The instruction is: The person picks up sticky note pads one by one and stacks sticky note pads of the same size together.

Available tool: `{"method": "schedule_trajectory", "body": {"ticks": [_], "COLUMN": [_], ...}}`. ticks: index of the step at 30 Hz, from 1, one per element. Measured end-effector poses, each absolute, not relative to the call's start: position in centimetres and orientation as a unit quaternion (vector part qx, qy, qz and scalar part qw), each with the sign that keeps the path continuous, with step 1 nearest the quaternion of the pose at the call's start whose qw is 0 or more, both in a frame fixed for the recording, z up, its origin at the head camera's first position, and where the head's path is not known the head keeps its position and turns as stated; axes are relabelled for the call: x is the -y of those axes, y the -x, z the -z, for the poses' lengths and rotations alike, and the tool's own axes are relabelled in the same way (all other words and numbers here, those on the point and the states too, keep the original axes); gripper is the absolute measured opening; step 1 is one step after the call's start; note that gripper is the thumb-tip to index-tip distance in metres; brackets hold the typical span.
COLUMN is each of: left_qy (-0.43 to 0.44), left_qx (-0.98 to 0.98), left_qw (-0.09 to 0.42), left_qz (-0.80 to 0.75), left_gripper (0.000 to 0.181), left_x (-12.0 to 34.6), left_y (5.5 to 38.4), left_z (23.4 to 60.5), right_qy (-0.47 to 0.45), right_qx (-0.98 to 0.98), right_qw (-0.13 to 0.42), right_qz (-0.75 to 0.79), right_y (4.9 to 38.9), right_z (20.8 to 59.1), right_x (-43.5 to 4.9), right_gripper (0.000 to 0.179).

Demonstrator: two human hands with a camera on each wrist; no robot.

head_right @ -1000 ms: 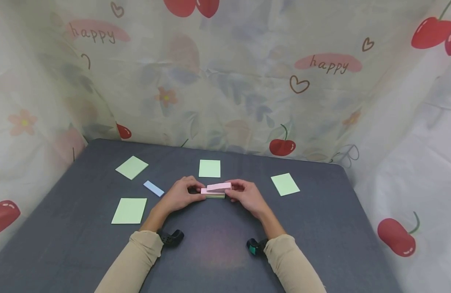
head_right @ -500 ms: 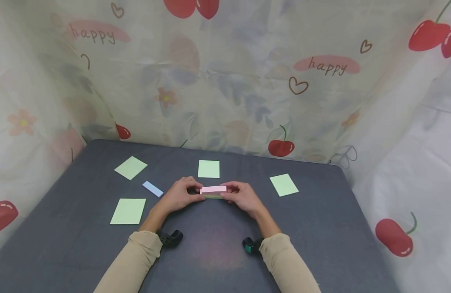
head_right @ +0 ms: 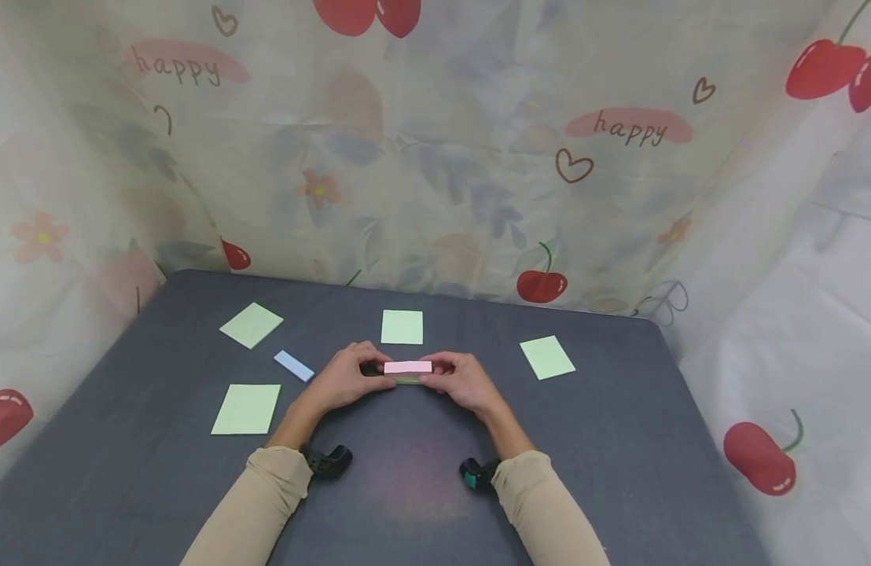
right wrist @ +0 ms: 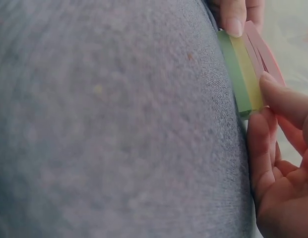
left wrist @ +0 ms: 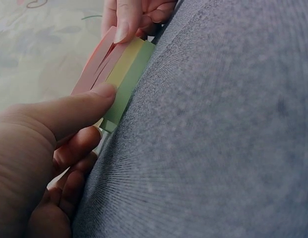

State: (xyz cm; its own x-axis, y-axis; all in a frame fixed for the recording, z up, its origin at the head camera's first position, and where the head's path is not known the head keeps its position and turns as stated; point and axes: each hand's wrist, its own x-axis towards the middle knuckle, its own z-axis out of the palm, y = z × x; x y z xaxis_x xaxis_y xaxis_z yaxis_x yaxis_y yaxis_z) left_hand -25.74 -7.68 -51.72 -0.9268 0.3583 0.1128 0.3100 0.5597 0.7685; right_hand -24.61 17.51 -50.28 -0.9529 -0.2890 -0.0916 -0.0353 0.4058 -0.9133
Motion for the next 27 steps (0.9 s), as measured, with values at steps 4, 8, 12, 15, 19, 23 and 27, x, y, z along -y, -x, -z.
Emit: {"method": "schedule_trajectory", "body": {"ticks": [4,8,12,15,19,23,27], "left_qy": [-0.184,-0.179,-0.177,-0.180,-0.186,-0.198,-0.201], "left_qx": [-0.883,-0.885,-0.886,-0.886,-0.886,-0.887,-0.890], "left_qw": [0.029,0.029,0.025,0.023,0.024,0.025,0.031], "left_qz": [-0.430,-0.429,-0.428,-0.427,-0.423,-0.417,-0.407], "left_gripper": [0.025,0.025,0.024,0.023,0.023,0.023,0.024], "left_x": [7.74,7.80,7.83,7.82,7.78,7.68,7.53], "left_y": [25.64,25.58,25.58,25.64,25.77,25.91,25.86], "left_z": [51.57,51.55,51.59,51.60,51.61,51.58,51.36], "right_qy": [0.097,0.103,0.105,0.106,0.106,0.101,0.097], "right_qx": [-0.826,-0.824,-0.827,-0.830,-0.836,-0.843,-0.847], "right_qw": [0.121,0.120,0.118,0.115,0.110,0.106,0.107], "right_qz": [0.542,0.544,0.540,0.535,0.527,0.517,0.511], "right_y": [24.66,24.60,24.58,24.56,24.48,24.38,24.31], "right_z": [50.34,50.31,50.31,50.29,50.13,50.02,49.99], "right_x": [-17.41,-17.36,-17.31,-17.35,-17.38,-17.33,-17.26], "right_gripper": [0.034,0.036,0.035,0.033,0.031,0.030,0.030]}}
